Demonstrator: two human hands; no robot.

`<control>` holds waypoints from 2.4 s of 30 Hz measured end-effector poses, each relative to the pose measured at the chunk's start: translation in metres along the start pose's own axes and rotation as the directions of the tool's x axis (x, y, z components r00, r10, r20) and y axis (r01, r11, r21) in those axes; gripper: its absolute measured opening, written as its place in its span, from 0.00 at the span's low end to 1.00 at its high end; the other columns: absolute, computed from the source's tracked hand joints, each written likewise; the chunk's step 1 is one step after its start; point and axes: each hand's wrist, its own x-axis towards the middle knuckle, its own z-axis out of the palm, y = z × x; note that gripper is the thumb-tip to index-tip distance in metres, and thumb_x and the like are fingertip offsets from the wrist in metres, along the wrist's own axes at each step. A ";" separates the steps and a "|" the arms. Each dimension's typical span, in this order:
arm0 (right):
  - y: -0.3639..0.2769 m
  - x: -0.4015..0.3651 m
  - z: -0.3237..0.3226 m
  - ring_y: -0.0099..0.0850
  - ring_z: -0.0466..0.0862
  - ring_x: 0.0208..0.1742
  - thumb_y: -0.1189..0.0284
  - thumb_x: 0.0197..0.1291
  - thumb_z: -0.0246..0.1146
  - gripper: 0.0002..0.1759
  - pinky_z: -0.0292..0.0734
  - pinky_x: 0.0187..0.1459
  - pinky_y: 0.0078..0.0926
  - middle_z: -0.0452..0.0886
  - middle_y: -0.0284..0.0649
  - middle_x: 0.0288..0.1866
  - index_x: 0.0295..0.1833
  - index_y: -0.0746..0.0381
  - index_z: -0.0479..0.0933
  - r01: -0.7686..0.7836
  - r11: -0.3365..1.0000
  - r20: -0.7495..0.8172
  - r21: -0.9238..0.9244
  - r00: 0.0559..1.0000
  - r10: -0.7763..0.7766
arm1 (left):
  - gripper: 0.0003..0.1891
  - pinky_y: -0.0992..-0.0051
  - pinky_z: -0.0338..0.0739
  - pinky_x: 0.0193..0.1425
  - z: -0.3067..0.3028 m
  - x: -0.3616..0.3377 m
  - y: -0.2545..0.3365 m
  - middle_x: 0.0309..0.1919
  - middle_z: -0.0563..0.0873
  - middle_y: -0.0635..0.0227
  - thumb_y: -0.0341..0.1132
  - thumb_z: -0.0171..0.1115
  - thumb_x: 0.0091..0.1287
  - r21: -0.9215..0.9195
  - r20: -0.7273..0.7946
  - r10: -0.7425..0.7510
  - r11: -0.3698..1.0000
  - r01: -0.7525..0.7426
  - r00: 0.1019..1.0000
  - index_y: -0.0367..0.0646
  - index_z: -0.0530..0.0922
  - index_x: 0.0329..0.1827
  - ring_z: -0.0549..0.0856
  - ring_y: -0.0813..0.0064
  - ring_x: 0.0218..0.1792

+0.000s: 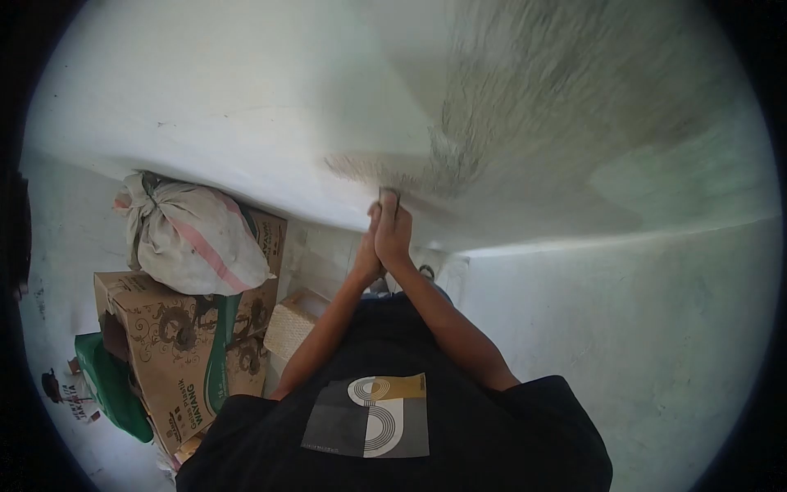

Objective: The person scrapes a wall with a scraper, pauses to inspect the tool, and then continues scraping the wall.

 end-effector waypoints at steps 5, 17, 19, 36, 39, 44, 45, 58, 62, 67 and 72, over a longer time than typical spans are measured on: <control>0.003 -0.003 0.001 0.26 0.74 0.26 0.54 0.76 0.41 0.33 0.68 0.32 0.28 0.75 0.38 0.21 0.25 0.68 0.72 -0.028 0.999 0.003 0.021 1.000 0.028 | 0.28 0.67 0.73 0.15 -0.004 -0.013 0.038 0.16 0.81 0.57 0.54 0.47 0.73 0.204 -0.190 0.336 0.933 -0.297 0.923 0.43 0.69 0.66 0.78 0.66 0.12; 0.009 -0.002 0.013 0.24 0.69 0.23 0.58 0.76 0.44 0.29 0.65 0.28 0.27 0.69 0.34 0.18 0.24 0.66 0.72 -0.029 0.999 -0.011 0.031 1.000 0.029 | 0.47 0.70 0.67 0.14 -0.003 -0.007 0.039 0.14 0.78 0.57 0.71 0.31 0.69 -0.052 -0.273 0.006 0.998 -0.021 0.962 0.27 0.80 0.41 0.76 0.72 0.12; 0.004 0.000 0.015 0.24 0.69 0.23 0.57 0.76 0.44 0.30 0.65 0.29 0.26 0.69 0.34 0.18 0.23 0.65 0.72 -0.028 0.999 0.000 0.043 1.000 0.028 | 0.45 0.70 0.68 0.14 -0.010 -0.012 0.042 0.15 0.79 0.57 0.69 0.32 0.71 -0.040 -0.152 0.010 0.999 -0.016 0.988 0.27 0.79 0.48 0.77 0.71 0.12; 0.000 -0.005 0.018 0.24 0.71 0.24 0.54 0.76 0.41 0.32 0.66 0.29 0.25 0.72 0.34 0.19 0.24 0.65 0.71 0.019 0.999 0.032 0.044 0.999 -0.021 | 0.49 0.73 0.64 0.13 -0.014 -0.023 0.060 0.13 0.76 0.60 0.74 0.33 0.67 -0.071 -0.236 0.020 0.997 -0.038 0.971 0.28 0.81 0.34 0.75 0.74 0.11; 0.006 0.002 0.020 0.23 0.70 0.23 0.55 0.77 0.41 0.32 0.66 0.28 0.25 0.71 0.33 0.19 0.23 0.65 0.71 -0.020 0.999 0.047 0.029 0.999 0.019 | 0.49 0.73 0.64 0.12 -0.021 -0.016 0.059 0.12 0.76 0.61 0.74 0.32 0.67 -0.199 -0.080 -0.266 0.949 0.246 0.961 0.29 0.81 0.30 0.75 0.74 0.11; -0.001 0.003 0.024 0.23 0.70 0.22 0.55 0.77 0.41 0.33 0.66 0.28 0.26 0.71 0.34 0.19 0.23 0.65 0.72 -0.032 0.998 0.074 0.062 0.997 0.027 | 0.48 0.74 0.64 0.13 -0.021 -0.018 0.067 0.12 0.76 0.62 0.74 0.33 0.67 0.074 -0.199 0.010 0.997 0.005 0.980 0.30 0.80 0.30 0.74 0.75 0.11; 0.001 0.004 0.025 0.23 0.70 0.22 0.55 0.77 0.41 0.33 0.66 0.28 0.26 0.71 0.34 0.19 0.23 0.65 0.72 -0.020 0.998 0.077 0.066 0.997 0.015 | 0.48 0.74 0.64 0.13 -0.021 -0.017 0.068 0.12 0.76 0.62 0.74 0.33 0.67 0.076 -0.204 0.022 0.997 -0.007 0.979 0.30 0.80 0.30 0.74 0.75 0.11; -0.008 -0.004 0.028 0.23 0.72 0.23 0.53 0.76 0.42 0.33 0.66 0.28 0.26 0.72 0.34 0.19 0.23 0.65 0.72 -0.024 0.998 0.079 0.052 0.997 0.020 | 0.48 0.75 0.62 0.11 -0.023 -0.021 0.058 0.11 0.75 0.62 0.74 0.34 0.66 -0.203 -0.235 -0.152 0.974 0.105 0.960 0.29 0.81 0.30 0.73 0.76 0.10; 0.007 0.001 0.033 0.23 0.72 0.23 0.53 0.76 0.42 0.33 0.67 0.27 0.25 0.72 0.34 0.19 0.24 0.65 0.72 -0.026 0.998 0.067 0.051 0.997 0.022 | 0.48 0.74 0.64 0.13 -0.027 -0.017 0.053 0.12 0.77 0.60 0.73 0.36 0.67 -0.079 -0.258 0.009 0.996 -0.031 0.966 0.27 0.82 0.35 0.75 0.74 0.11; -0.003 0.002 0.039 0.26 0.73 0.24 0.53 0.76 0.40 0.32 0.68 0.28 0.26 0.73 0.34 0.20 0.26 0.64 0.72 -0.023 0.996 0.087 0.088 0.996 0.015 | 0.48 0.72 0.67 0.15 -0.038 -0.014 0.052 0.12 0.77 0.56 0.72 0.36 0.68 -0.266 -0.139 -0.230 0.946 0.187 0.963 0.24 0.82 0.39 0.77 0.71 0.12; 0.005 0.000 0.045 0.26 0.72 0.24 0.52 0.76 0.39 0.32 0.68 0.29 0.26 0.73 0.35 0.21 0.25 0.65 0.71 -0.107 0.989 0.074 0.097 0.992 0.100 | 0.49 0.69 0.71 0.19 -0.049 -0.023 0.072 0.14 0.79 0.51 0.71 0.36 0.68 -0.199 -0.126 -0.248 0.955 0.220 0.961 0.22 0.82 0.38 0.80 0.66 0.16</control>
